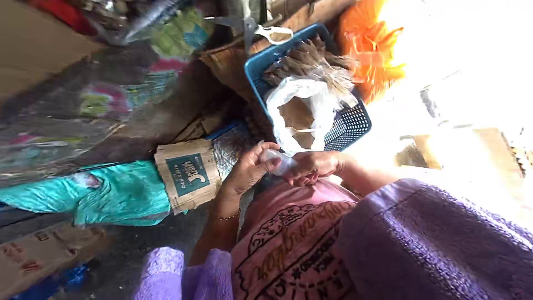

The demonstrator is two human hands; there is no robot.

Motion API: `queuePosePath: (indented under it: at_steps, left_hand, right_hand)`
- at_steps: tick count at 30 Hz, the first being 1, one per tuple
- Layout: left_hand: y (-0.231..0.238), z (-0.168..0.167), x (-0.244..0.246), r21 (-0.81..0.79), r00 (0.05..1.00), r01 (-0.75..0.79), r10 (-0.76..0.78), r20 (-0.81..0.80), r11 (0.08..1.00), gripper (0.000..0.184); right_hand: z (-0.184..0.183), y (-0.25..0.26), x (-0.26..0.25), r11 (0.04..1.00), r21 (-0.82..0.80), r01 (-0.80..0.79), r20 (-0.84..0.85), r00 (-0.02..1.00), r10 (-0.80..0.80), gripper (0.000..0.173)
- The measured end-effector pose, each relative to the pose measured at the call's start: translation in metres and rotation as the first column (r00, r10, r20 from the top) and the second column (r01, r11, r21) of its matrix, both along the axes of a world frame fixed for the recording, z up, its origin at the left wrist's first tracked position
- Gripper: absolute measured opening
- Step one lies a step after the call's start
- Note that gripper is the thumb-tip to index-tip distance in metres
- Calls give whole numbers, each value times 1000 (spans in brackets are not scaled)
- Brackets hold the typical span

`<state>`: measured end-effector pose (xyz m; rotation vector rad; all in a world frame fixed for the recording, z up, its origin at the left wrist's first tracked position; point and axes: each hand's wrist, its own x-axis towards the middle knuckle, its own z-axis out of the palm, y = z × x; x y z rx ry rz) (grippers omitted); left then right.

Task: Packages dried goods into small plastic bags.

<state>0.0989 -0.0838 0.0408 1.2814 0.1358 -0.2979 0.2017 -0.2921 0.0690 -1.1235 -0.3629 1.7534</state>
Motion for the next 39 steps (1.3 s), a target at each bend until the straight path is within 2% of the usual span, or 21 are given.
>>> queuePosePath:
  at_steps: [2,5,7,9,12,14,17,20,22,25,28,30,33,37,39]
  left_hand:
    - [-21,1,10,79,1000,-3,2,23,997,24]
    - [-55,8,20,183,999,-34,27,43,982,23]
    - [-80,8,24,211,995,-101,94,44,972,22]
    - [-101,3,31,207,985,-172,162,61,963,23]
    - [-124,3,40,194,983,-185,179,46,964,23]
    - [-137,-4,49,185,982,-188,181,54,964,24]
    - [-148,-12,58,239,995,-78,89,-37,968,31]
    - [-148,10,56,306,984,45,11,-176,951,45]
    - [-147,13,57,327,971,33,47,-233,944,51]
    - [-146,-6,56,430,977,-85,160,-142,899,50]
    - [-148,-13,52,578,979,-166,205,-2,799,49]
    - [-151,-12,49,659,983,-145,184,10,738,49]
    - [-156,-15,44,734,997,-23,65,-29,679,37]
    - [-162,-15,39,766,993,100,-110,-39,634,29]
    - [-162,-15,38,775,991,105,-133,-27,623,27]
  right_hand:
    - [-1,-23,9,998,-55,-10,70,997,14,24]
    - [12,-53,30,987,-157,-47,279,956,90,22]
    - [28,-73,47,975,-219,-32,394,912,118,29]
    - [33,-95,61,979,-206,-4,522,846,113,32]
    - [33,-119,76,989,-143,26,616,785,68,21]
    - [29,-127,89,988,-153,-6,693,713,112,19]
    - [15,-133,115,969,-226,-101,795,555,243,19]
    - [-12,-126,134,890,-383,-248,793,405,454,21]
    - [-29,-111,136,778,-532,-334,724,297,623,25]
    - [-53,-92,134,616,-703,-355,591,190,784,29]
    - [-66,-88,129,555,-787,-270,529,167,832,30]
    - [-67,-92,124,561,-802,-204,534,177,827,34]
    - [-56,-96,115,577,-805,-139,551,185,813,27]
    - [-54,-107,110,665,-738,-117,648,155,746,30]
    - [-57,-115,113,711,-690,-136,701,119,703,32]
